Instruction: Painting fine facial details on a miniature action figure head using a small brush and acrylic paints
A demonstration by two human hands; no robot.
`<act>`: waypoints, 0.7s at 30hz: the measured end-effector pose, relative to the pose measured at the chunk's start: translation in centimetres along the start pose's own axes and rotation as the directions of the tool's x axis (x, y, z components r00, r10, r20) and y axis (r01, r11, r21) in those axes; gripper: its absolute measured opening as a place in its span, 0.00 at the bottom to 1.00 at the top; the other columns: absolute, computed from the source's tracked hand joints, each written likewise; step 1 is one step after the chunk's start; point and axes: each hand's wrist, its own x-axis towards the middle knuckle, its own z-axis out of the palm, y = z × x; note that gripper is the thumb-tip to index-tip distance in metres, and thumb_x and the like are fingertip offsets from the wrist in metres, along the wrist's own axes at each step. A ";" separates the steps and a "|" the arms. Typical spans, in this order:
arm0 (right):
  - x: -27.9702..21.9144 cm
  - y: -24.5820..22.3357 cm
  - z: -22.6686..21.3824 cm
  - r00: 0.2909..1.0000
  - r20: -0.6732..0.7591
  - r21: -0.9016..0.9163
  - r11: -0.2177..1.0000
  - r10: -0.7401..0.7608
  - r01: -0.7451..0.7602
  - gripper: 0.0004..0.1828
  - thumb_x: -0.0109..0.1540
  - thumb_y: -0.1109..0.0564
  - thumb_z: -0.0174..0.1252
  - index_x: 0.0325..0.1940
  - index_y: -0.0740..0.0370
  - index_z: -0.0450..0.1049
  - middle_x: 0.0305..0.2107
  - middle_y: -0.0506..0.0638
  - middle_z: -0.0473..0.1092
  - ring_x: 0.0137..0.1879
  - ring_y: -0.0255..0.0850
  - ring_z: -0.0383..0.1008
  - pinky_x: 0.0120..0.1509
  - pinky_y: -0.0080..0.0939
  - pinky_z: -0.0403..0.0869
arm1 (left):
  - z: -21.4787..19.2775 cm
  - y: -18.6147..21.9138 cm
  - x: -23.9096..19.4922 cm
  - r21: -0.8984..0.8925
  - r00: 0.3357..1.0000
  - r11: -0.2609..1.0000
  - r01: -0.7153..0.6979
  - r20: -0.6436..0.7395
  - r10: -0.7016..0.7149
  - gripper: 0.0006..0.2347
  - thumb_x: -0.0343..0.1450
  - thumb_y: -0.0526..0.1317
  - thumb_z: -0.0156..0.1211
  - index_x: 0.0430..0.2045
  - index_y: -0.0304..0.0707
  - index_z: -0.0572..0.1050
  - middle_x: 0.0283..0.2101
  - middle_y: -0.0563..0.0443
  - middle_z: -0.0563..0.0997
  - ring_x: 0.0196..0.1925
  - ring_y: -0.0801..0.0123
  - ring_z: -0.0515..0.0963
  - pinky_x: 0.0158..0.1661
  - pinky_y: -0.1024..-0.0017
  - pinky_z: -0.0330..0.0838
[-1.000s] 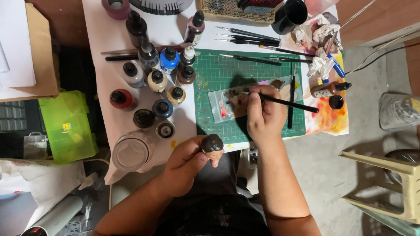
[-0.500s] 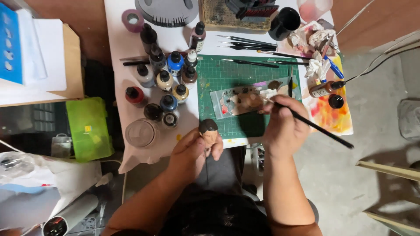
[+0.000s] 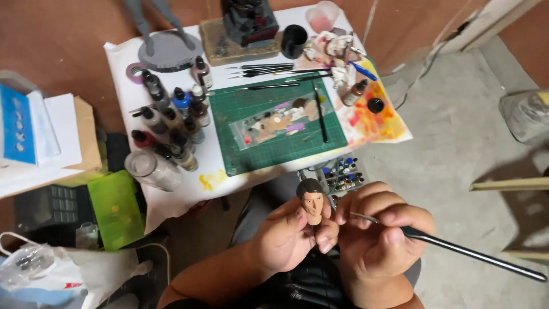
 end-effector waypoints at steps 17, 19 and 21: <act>-1.4 -3.8 -4.8 0.988 -0.112 0.147 0.985 0.108 -0.091 0.07 0.69 0.53 0.49 0.40 0.57 0.62 0.19 0.51 0.58 0.27 0.42 0.59 0.27 0.40 0.64 | 4.2 -4.1 0.0 0.201 0.999 0.979 0.039 -0.014 -0.037 0.15 0.76 0.48 0.53 0.42 0.30 0.70 0.36 0.42 0.68 0.32 0.61 0.69 0.37 0.69 0.65; -1.5 -4.0 -5.0 0.991 -0.108 0.104 0.993 0.075 -0.063 0.09 0.69 0.51 0.50 0.39 0.57 0.62 0.18 0.51 0.59 0.26 0.43 0.59 0.27 0.40 0.64 | 4.4 -4.2 0.1 0.226 0.997 0.972 0.071 -0.012 -0.070 0.17 0.75 0.50 0.54 0.41 0.31 0.69 0.27 0.44 0.67 0.30 0.61 0.68 0.38 0.70 0.64; -1.7 -4.0 -5.2 0.996 -0.092 0.022 1.000 0.006 -0.005 0.05 0.68 0.53 0.48 0.40 0.55 0.62 0.18 0.52 0.60 0.26 0.42 0.60 0.31 0.41 0.68 | 4.3 -4.3 0.0 0.214 0.994 0.971 0.109 -0.044 -0.102 0.17 0.75 0.51 0.55 0.41 0.32 0.70 0.27 0.45 0.68 0.31 0.63 0.69 0.38 0.71 0.65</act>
